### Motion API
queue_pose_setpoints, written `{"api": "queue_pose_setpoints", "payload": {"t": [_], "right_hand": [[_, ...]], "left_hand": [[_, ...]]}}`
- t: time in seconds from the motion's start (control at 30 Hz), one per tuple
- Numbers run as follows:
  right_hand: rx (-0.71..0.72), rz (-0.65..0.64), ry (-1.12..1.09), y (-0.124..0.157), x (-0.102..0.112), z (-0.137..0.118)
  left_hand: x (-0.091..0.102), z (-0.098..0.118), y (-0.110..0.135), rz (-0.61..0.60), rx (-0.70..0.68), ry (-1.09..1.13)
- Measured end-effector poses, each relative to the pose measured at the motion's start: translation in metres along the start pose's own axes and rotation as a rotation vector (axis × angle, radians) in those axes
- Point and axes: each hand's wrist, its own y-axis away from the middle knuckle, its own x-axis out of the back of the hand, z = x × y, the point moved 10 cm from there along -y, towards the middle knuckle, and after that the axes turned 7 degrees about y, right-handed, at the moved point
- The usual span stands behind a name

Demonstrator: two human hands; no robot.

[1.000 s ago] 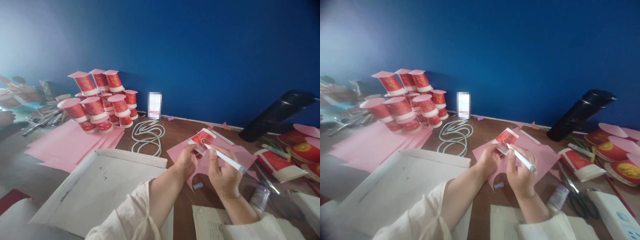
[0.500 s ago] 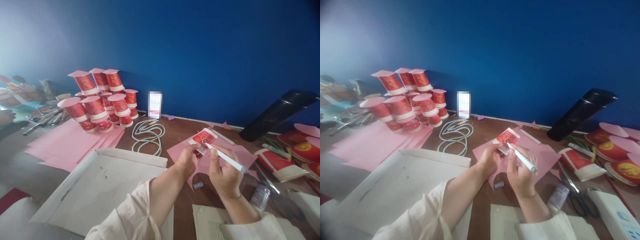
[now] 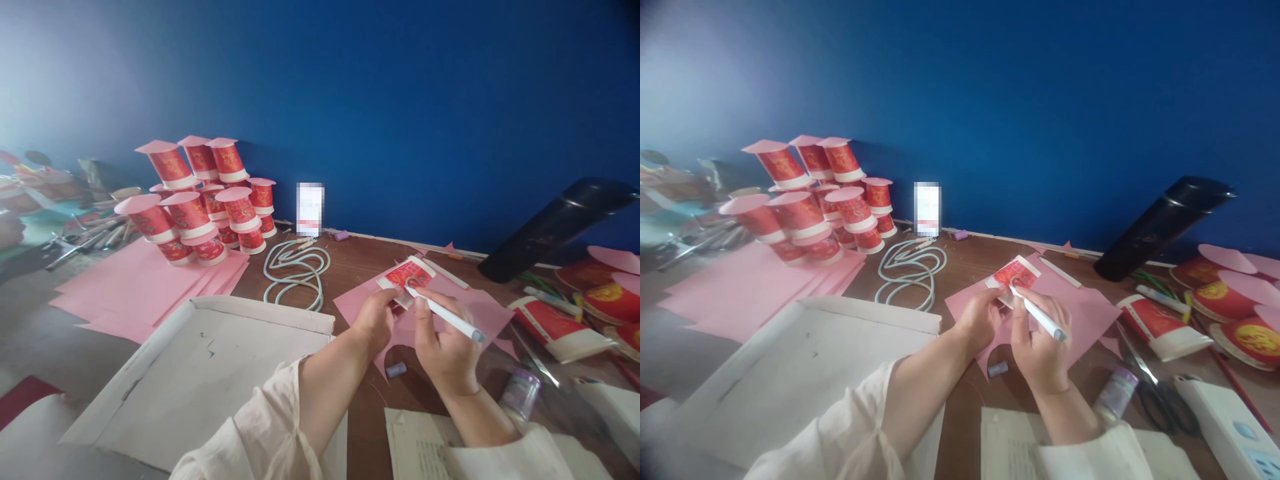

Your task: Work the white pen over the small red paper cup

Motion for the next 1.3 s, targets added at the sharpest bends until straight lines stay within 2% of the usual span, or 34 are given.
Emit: {"api": "queue_pose_setpoints", "payload": {"t": [0.2, 0.43, 0.7, 0.97, 1.3], "right_hand": [[-0.048, 0.045, 0.004, 0.0003, 0.0056, 0.0066], [-0.036, 0.056, 0.035, -0.0003, 0.0055, 0.0048], [-0.048, 0.031, 0.02, -0.0004, 0.0039, 0.0064], [-0.007, 0.018, -0.021, -0.0014, 0.0036, 0.0003], [-0.048, -0.018, -0.012, -0.0009, -0.0019, 0.0042]], "left_hand": [[0.0014, -0.0007, -0.0004, 0.008, 0.0, -0.004], [0.0014, -0.0004, 0.0006, 0.013, 0.002, -0.038], [-0.0017, 0.0019, 0.0016, 0.021, -0.017, -0.043], [0.0003, 0.0025, -0.0014, -0.037, -0.064, -0.104], [0.0012, 0.0025, -0.0038, -0.049, -0.097, -0.118]]}}
